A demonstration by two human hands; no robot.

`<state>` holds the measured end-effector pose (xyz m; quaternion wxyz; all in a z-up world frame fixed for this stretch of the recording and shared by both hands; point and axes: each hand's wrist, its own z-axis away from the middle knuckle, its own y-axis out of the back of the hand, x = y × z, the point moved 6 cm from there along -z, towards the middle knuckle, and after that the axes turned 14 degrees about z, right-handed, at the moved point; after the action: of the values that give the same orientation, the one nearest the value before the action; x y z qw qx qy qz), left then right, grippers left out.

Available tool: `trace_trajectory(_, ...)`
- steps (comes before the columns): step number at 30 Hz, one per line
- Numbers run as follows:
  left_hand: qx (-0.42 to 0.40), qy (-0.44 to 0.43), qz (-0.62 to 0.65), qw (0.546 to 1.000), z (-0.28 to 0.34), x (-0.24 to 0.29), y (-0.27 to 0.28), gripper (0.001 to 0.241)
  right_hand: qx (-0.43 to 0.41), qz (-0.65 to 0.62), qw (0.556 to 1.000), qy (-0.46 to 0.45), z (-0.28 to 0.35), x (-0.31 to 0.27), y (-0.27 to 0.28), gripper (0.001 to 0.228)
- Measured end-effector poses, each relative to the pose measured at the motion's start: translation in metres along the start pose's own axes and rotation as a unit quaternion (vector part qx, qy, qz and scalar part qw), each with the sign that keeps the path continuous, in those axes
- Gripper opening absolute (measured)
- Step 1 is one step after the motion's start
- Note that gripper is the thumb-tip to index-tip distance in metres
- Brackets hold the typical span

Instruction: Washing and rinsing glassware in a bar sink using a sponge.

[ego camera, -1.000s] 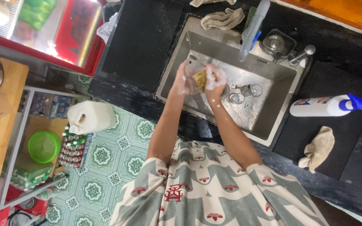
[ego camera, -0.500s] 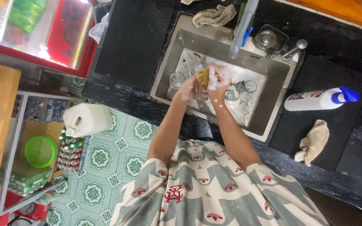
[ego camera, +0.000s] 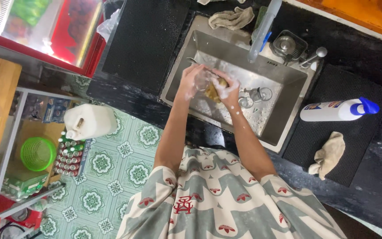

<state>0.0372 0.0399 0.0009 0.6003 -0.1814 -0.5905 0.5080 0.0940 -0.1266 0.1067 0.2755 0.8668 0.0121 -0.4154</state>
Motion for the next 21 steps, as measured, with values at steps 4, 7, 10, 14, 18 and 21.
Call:
trace_trajectory(4,0.027,-0.038,-0.051,0.998,0.014,0.045,-0.020,0.020,0.020,-0.083,0.984,-0.159,0.003,0.050,-0.010,0.019)
trace_trajectory(7,0.028,-0.040,-0.050,0.998,0.015,0.056,-0.001,0.020,0.041,-0.164,0.939,-0.301,0.002,0.090,-0.034,0.023)
trace_trajectory(10,-0.037,-0.002,-0.070,0.997,0.018,0.046,0.000,0.020,0.035,-0.358,0.820,-0.445,0.003,0.120,-0.078,0.029)
trace_trajectory(14,0.074,0.056,-0.149,0.984,0.031,0.033,-0.002,0.021,-0.009,-0.361,0.852,-0.378,-0.004,0.122,-0.113,0.023)
trace_trajectory(18,-0.012,0.012,-0.272,0.962,0.019,0.016,0.038,0.021,0.113,-0.361,0.852,-0.361,0.005,0.159,-0.123,0.015)
trace_trajectory(21,0.006,0.047,-0.354,0.934,0.021,0.012,0.027,0.020,-0.068,-0.349,0.899,-0.255,-0.007,0.120,-0.131,0.016)
